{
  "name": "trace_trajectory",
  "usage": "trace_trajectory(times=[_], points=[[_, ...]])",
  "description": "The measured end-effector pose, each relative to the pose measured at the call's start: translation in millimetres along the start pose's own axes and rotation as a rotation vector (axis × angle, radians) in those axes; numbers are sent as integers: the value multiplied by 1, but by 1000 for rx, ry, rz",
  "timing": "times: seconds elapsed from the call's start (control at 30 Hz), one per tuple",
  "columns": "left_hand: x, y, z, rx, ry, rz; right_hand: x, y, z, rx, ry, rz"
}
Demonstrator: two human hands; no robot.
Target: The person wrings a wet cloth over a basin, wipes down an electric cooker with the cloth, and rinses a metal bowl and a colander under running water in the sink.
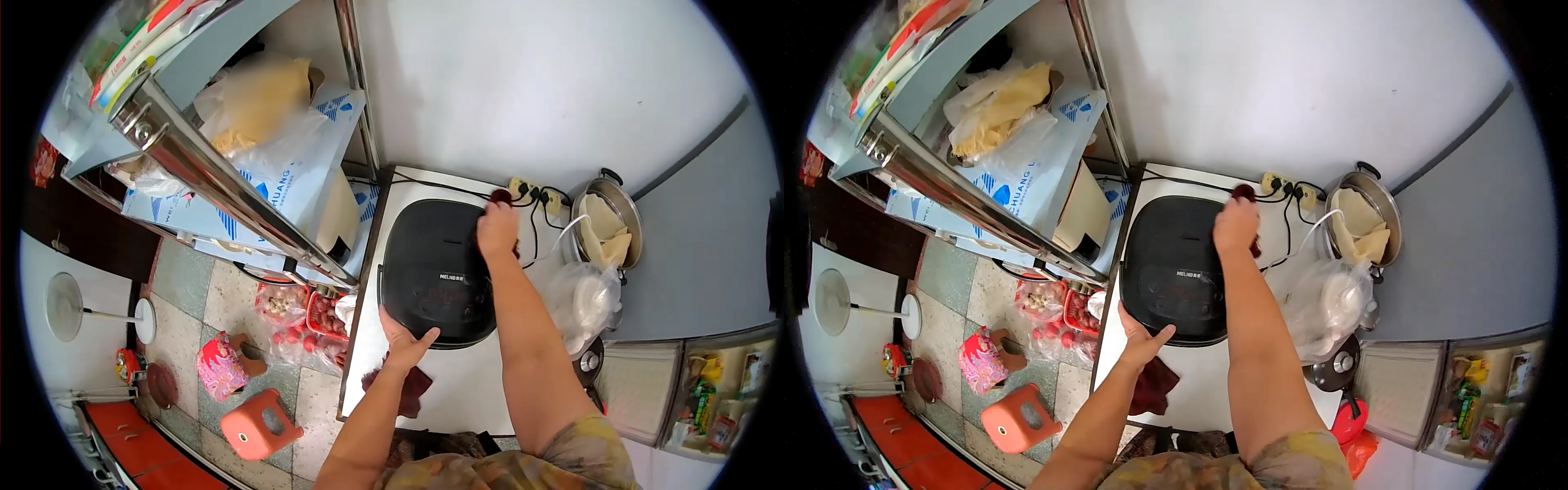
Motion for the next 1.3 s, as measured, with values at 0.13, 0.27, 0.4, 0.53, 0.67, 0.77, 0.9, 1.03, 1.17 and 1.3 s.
trace_trajectory(times=[0.13, 0.27, 0.4, 0.53, 0.67, 0.77, 0.9, 1.03, 1.17, 1.3], points=[[1, -2, 3, -68, 132, 8, -95, 3, 36, -204, -13, -309], [12, 0, 6, -123, 213, -55, -180, 65, 37, -323, -13, -696], [6, 1, 4, -161, 77, -71, -183, 99, 26, -312, -105, -941], [15, 3, 5, -170, 134, -54, -124, 36, 11, -250, -39, -567], [21, 5, 3, -163, 87, -103, -41, -2, 1, -278, -61, -99], [30, 6, 3, -153, 88, -131, -1, 8, -9, -172, -195, 41], [27, 5, 2, -152, 48, -168, 20, 36, -27, -49, -291, 142], [7, -1, -1, -128, -29, -152, 43, 85, -51, 72, -399, 230], [13, -4, 1, -131, 90, -65, 25, 170, -91, 73, -458, 204], [-1, -4, 2, -94, 152, -101, 9, 228, -100, 47, -552, 218]])
Point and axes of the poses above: each hand's wrist, its own y-axis away from the middle knuckle, its own z-axis out of the palm, x = y × z, the point moved 6 cm from there along -y, towards the middle knuckle, and after that the axes turned 7 degrees about -y, right-handed, at the moved point
